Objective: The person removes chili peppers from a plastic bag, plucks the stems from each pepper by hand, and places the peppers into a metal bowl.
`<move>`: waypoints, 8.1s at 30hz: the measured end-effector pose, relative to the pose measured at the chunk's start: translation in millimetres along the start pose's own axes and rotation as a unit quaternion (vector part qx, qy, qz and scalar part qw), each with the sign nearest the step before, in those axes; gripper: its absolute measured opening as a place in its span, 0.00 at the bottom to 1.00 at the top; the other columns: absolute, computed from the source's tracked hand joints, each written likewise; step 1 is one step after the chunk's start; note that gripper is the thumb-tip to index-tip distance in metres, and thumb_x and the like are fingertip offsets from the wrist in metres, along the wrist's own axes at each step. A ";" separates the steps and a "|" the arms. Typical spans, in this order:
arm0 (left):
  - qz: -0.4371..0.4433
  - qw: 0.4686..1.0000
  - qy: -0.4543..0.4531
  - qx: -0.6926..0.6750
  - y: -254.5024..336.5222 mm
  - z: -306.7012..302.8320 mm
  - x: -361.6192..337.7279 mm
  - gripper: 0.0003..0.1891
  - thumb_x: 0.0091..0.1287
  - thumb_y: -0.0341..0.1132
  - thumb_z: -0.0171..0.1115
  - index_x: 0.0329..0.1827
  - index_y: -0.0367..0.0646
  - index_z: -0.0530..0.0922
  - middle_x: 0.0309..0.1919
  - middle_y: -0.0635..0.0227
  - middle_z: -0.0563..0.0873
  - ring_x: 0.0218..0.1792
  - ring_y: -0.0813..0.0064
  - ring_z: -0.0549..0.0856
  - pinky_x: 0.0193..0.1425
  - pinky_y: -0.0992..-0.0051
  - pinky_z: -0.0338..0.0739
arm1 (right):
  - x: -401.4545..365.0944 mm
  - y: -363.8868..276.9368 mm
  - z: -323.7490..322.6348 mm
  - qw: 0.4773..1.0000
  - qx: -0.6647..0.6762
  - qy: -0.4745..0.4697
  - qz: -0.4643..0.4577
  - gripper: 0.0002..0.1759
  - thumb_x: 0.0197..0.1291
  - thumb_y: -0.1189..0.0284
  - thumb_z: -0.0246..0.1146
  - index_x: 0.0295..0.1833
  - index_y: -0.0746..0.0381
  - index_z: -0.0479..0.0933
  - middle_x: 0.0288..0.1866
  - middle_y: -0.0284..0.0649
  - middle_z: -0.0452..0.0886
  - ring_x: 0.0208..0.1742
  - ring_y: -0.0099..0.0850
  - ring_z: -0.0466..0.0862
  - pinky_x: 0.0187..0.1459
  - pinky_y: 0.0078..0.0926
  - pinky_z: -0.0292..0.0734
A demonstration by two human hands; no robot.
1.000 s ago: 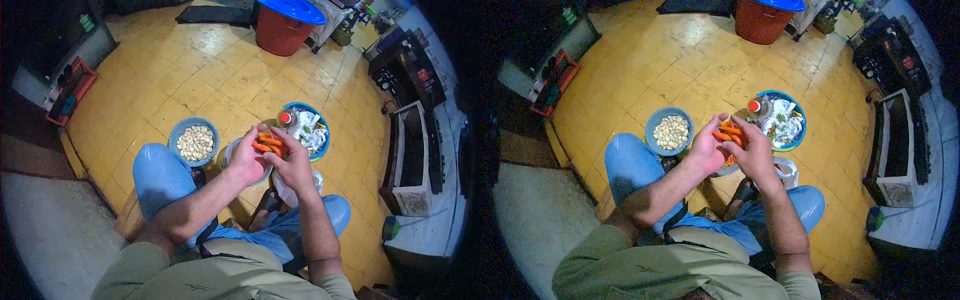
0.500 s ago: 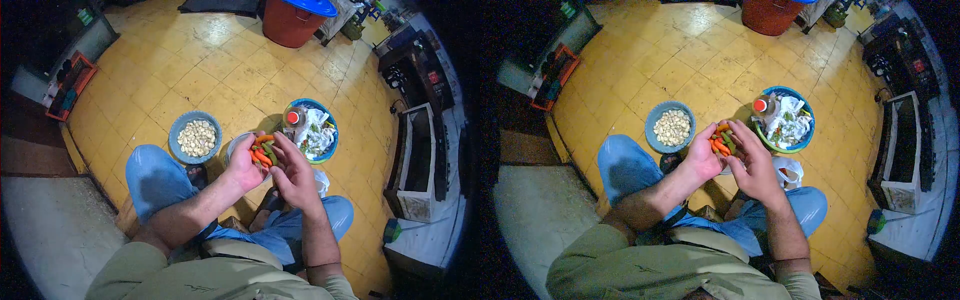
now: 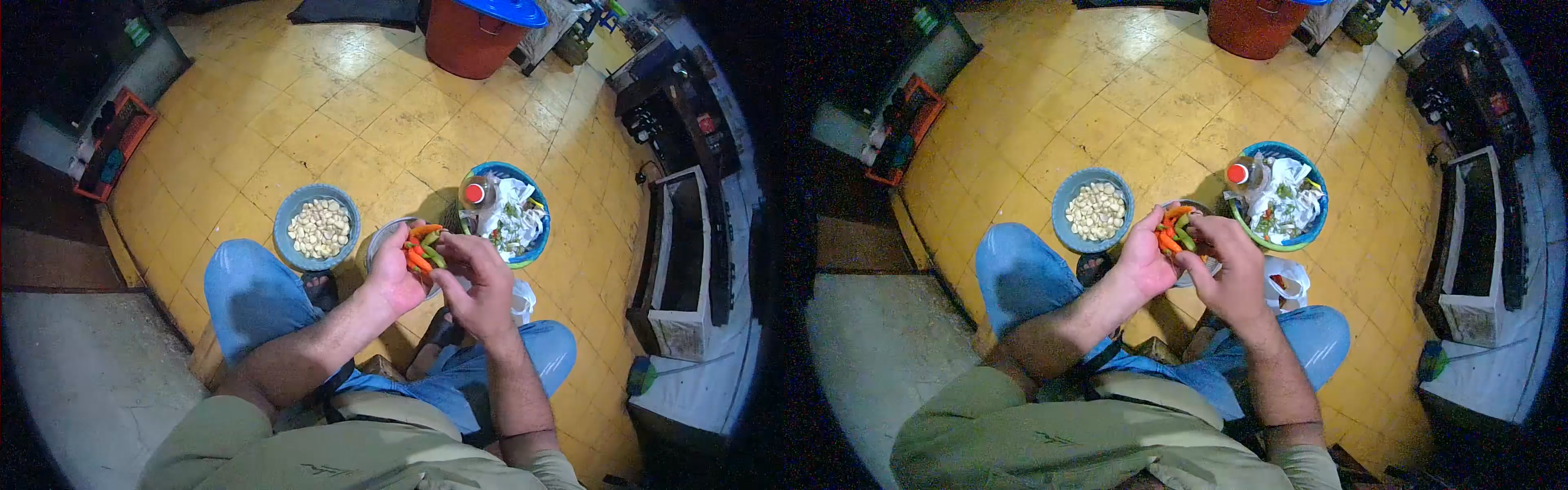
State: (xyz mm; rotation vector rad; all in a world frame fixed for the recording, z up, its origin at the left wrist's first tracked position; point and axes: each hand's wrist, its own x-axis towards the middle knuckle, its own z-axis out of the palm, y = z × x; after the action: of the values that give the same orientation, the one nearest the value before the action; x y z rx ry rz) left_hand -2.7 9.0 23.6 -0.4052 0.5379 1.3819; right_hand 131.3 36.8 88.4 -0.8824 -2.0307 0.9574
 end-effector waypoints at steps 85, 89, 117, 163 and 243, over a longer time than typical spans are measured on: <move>0.174 0.811 -0.141 0.540 -7.3 -9.6 7.8 0.45 0.49 0.23 0.73 0.72 0.36 0.59 0.42 0.66 0.78 0.40 0.83 0.78 0.45 0.80 0.77 | 10.7 56.3 -13.6 0.978 0.039 -0.149 0.141 0.10 0.58 0.74 0.67 0.45 0.66 0.81 0.35 0.37 0.83 0.37 0.22 0.81 0.40 0.24 0.77; 0.233 0.731 -0.125 0.629 -4.2 -18.4 15.2 0.32 0.56 0.28 0.72 0.63 0.36 0.68 0.40 0.66 0.81 0.41 0.81 0.80 0.45 0.78 0.77 | 15.4 57.6 -13.9 0.970 0.039 -0.153 0.185 0.05 0.58 0.76 0.66 0.34 0.66 0.78 0.27 0.30 0.78 0.31 0.18 0.76 0.33 0.20 0.73; 0.187 0.607 -0.088 0.767 9.6 -7.6 4.1 0.28 0.57 0.27 0.70 0.62 0.40 0.72 0.44 0.64 0.86 0.46 0.76 0.84 0.53 0.74 0.78 | 27.0 111.4 -86.7 0.954 -0.222 0.163 0.118 0.11 0.56 0.72 0.66 0.42 0.66 0.82 0.37 0.46 0.86 0.39 0.35 0.85 0.45 0.30 0.79; 0.267 0.617 -0.147 0.725 14.8 -2.8 4.2 0.08 0.66 0.29 0.62 0.45 0.36 0.79 0.36 0.69 0.85 0.35 0.80 0.82 0.44 0.77 0.77 | 19.0 52.6 -35.7 0.991 -0.078 -0.104 0.023 0.05 0.48 0.76 0.68 0.28 0.64 0.78 0.26 0.44 0.80 0.30 0.41 0.81 0.32 0.36 0.73; 0.283 0.584 -0.196 0.735 10.0 -2.1 2.9 0.62 0.47 0.33 0.78 0.78 0.40 0.38 0.34 0.63 0.80 0.36 0.71 0.81 0.47 0.70 0.78 | 20.1 60.7 -37.6 0.977 0.042 -0.150 0.145 0.11 0.58 0.73 0.66 0.46 0.66 0.82 0.35 0.39 0.85 0.37 0.24 0.82 0.40 0.26 0.78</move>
State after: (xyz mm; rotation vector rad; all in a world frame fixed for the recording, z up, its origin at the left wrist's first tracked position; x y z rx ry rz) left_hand -12.6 11.7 20.6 1.5334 1.2809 1.0631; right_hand 168.1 95.5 62.0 -1.0604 -2.1251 1.3990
